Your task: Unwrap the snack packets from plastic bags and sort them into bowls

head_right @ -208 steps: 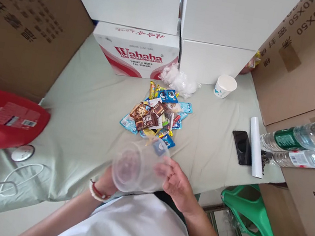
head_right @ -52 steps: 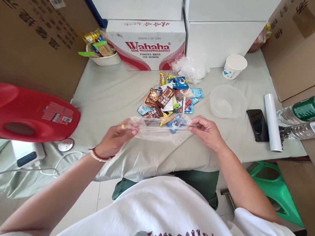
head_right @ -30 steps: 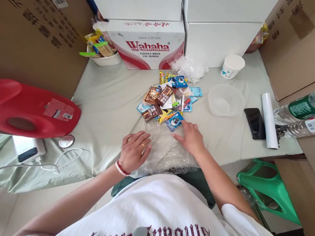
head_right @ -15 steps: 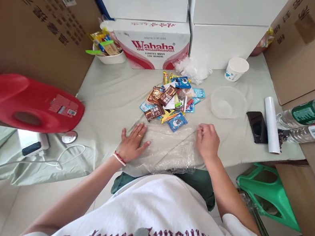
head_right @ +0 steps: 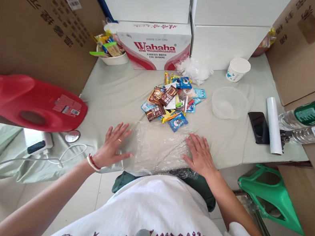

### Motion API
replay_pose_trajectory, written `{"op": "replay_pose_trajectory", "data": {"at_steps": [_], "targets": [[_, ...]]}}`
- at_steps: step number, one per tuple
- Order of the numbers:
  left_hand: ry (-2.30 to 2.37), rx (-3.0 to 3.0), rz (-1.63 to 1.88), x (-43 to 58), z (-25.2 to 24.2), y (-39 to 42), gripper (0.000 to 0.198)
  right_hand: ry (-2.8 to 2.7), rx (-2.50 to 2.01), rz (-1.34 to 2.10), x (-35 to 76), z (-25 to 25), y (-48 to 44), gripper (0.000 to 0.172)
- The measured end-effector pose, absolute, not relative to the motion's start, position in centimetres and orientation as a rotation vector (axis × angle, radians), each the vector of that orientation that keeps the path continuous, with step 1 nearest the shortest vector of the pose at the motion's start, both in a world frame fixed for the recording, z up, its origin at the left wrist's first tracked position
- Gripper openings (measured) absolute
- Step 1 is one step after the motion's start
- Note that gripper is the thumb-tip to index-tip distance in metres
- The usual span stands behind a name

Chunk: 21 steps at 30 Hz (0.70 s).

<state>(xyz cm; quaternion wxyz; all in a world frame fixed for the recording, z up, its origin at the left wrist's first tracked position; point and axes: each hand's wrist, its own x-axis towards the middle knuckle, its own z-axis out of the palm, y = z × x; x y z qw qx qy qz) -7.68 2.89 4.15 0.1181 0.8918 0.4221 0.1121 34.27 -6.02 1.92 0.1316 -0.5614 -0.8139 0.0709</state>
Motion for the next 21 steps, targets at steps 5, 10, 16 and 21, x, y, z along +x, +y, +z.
{"op": "replay_pose_trajectory", "data": {"at_steps": [5,10,16,21], "targets": [[1.333,2.547,0.577,-0.7,5.7,0.8,0.047,-2.271,-1.712,0.173,31.3,2.8,-4.9,0.069],[1.446,2.591,0.115,0.7,2.6,0.8,0.064,-2.310,-1.830,0.212,33.7,1.3,-6.3,0.058],[1.458,2.568,-0.049,-1.2,1.6,1.3,0.071,-2.076,-1.844,0.264,38.2,2.3,-7.3,0.051],[1.445,2.560,-0.049,-0.7,2.1,1.2,0.079,-2.043,-1.846,0.176,37.5,6.8,1.5,0.045]]}}
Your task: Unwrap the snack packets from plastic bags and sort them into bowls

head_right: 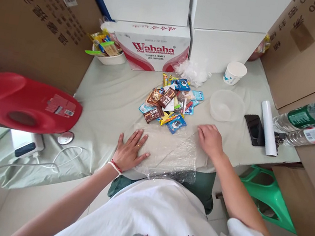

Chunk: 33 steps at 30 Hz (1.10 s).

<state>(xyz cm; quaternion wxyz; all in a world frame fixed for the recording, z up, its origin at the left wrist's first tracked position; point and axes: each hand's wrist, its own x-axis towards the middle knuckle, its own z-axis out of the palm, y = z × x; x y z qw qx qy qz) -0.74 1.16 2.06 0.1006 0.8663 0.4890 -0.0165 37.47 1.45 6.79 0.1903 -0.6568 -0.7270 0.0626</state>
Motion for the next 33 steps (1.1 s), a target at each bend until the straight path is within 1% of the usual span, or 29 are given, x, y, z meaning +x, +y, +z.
{"op": "replay_pose_trajectory", "data": {"at_steps": [3,4,8,10,13,14,15,17,20,23,25,29,30,33], "targets": [[1.445,2.560,-0.042,-0.7,2.1,1.1,0.080,-2.296,-1.706,0.122,34.1,9.7,9.1,0.036],[1.443,2.561,-0.044,-0.8,2.1,1.1,0.081,-2.427,-1.638,0.082,32.6,10.4,11.5,0.037],[1.439,2.562,-0.059,-0.8,2.3,1.1,0.088,-2.725,-1.521,0.064,27.6,12.0,18.5,0.051],[1.443,2.555,-0.053,-0.7,2.4,1.1,0.090,-2.836,-1.565,0.069,26.7,12.2,20.3,0.045],[1.442,2.541,-0.026,-0.7,2.4,1.0,0.090,-2.804,-1.651,0.030,27.6,12.7,20.8,0.028],[1.436,2.537,-0.015,-0.8,2.3,1.0,0.090,-2.747,-1.677,0.004,28.1,13.1,20.5,0.028],[1.429,2.533,-0.006,-0.8,2.2,1.0,0.090,-2.684,-1.698,-0.019,28.4,13.5,20.0,0.031],[1.411,2.527,0.009,-1.0,2.1,1.1,0.090,-2.596,-1.685,-0.022,28.6,14.3,18.7,0.041],[1.398,2.522,0.024,-1.2,2.0,1.1,0.091,-2.657,-1.549,0.134,26.4,14.4,16.5,0.049],[1.402,2.515,0.022,-1.2,2.1,1.1,0.091,-2.788,-1.456,0.314,22.9,12.9,15.5,0.047],[1.399,2.510,0.024,-1.2,2.1,1.1,0.090,-2.888,-1.448,0.357,21.1,11.7,15.6,0.044],[1.399,2.498,0.046,-1.2,2.0,1.1,0.090,-3.041,-1.365,0.422,19.7,10.7,16.6,0.048],[1.400,2.495,0.051,-1.2,2.0,1.1,0.090,-3.063,-1.356,0.436,19.6,10.8,16.8,0.046],[1.399,2.489,0.054,-1.3,1.9,1.1,0.090,-3.111,-1.433,0.402,19.1,11.3,17.0,0.034]]}}
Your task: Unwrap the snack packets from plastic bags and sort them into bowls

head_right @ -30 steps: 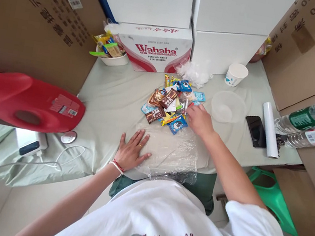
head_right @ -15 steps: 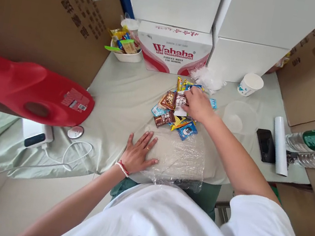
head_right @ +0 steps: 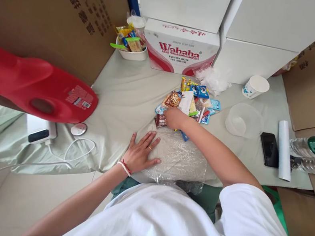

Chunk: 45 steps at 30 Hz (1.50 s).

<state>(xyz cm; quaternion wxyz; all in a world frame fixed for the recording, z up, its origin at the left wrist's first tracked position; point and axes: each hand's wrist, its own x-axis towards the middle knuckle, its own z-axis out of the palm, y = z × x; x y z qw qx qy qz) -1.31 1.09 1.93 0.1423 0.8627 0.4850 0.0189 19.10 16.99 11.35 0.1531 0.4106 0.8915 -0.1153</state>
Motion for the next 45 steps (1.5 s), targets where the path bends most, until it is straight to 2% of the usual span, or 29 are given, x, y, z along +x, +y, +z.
{"op": "replay_pose_trajectory", "data": {"at_steps": [8,13,16,18,22,25,30,36,42,45], "targets": [[1.418,2.509,0.020,-1.1,2.3,1.1,0.090,2.508,1.301,-0.314,17.5,10.9,16.4,0.021],[1.427,2.521,0.028,-1.0,2.1,1.0,0.095,2.769,1.488,-0.246,20.8,12.6,13.9,0.026],[1.424,2.526,0.036,-1.1,1.9,1.1,0.100,2.782,1.772,-0.252,26.2,12.8,11.4,0.038],[1.419,2.525,0.032,-1.1,1.9,1.2,0.100,2.702,2.114,-0.339,30.9,11.7,9.2,0.044],[1.399,2.537,0.023,-1.2,1.9,1.4,0.092,2.276,2.476,-0.309,38.7,7.3,3.7,0.037],[1.388,2.548,0.052,-1.3,1.7,1.5,0.089,2.198,2.428,-0.101,41.2,4.5,0.0,0.034],[1.381,2.566,0.079,-1.2,1.3,1.6,0.090,2.350,2.324,-0.061,41.3,3.8,-1.8,0.060],[1.377,2.580,0.014,-1.3,1.5,1.8,0.097,2.259,2.392,-0.141,41.7,4.5,-0.6,0.051],[1.344,2.572,-0.110,-1.5,1.8,2.0,0.108,2.271,2.435,-0.326,42.9,3.9,-3.0,0.053],[1.347,2.541,-0.194,-1.2,2.4,2.0,0.116,2.221,2.365,-0.296,42.6,4.0,-3.7,0.057]]}}
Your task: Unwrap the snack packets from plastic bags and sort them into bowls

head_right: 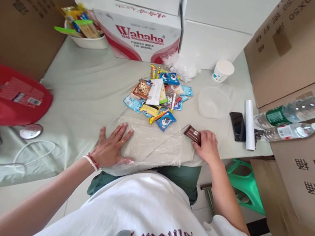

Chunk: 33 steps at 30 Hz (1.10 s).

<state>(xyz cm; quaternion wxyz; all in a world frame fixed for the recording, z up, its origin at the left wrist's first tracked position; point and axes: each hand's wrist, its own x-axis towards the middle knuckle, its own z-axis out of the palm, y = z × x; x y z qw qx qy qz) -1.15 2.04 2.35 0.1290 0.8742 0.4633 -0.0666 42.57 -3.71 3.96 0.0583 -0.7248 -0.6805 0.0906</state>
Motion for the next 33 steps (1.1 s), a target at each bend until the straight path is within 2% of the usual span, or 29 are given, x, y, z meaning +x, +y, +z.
{"op": "replay_pose_trajectory", "data": {"at_steps": [4,6,9,12,15,21,28,31,33], "targets": [[1.331,2.472,-0.261,-0.7,2.9,2.0,0.131,-2.175,-2.270,0.210,42.4,4.4,-3.2,0.053],[1.341,2.454,-0.233,-0.6,2.9,1.9,0.132,-2.190,-2.325,0.223,42.9,5.0,-2.7,0.048],[1.356,2.441,-0.173,-0.7,2.6,1.8,0.131,-2.110,-2.326,0.183,43.2,6.7,-1.8,0.050],[1.343,2.433,-0.145,-0.8,2.4,1.7,0.133,-2.141,-2.060,0.235,40.5,8.5,-0.8,0.048],[1.337,2.435,-0.143,-0.8,2.4,1.7,0.134,-2.313,-1.733,0.425,34.6,9.2,-0.2,0.048],[1.349,2.426,-0.149,-0.8,2.5,1.6,0.136,-2.595,-1.621,0.554,25.4,8.1,0.3,0.047],[1.337,2.451,-0.067,-1.1,1.9,1.6,0.133,-2.671,-1.602,0.533,24.5,6.5,-0.2,0.050],[1.307,2.466,0.073,-2.2,1.9,1.2,0.122,-2.533,-1.493,0.577,26.5,7.1,-1.3,0.060],[1.279,2.497,0.202,-3.3,2.2,0.6,0.093,-2.454,-1.354,0.639,28.4,7.6,-2.7,0.065]]}}
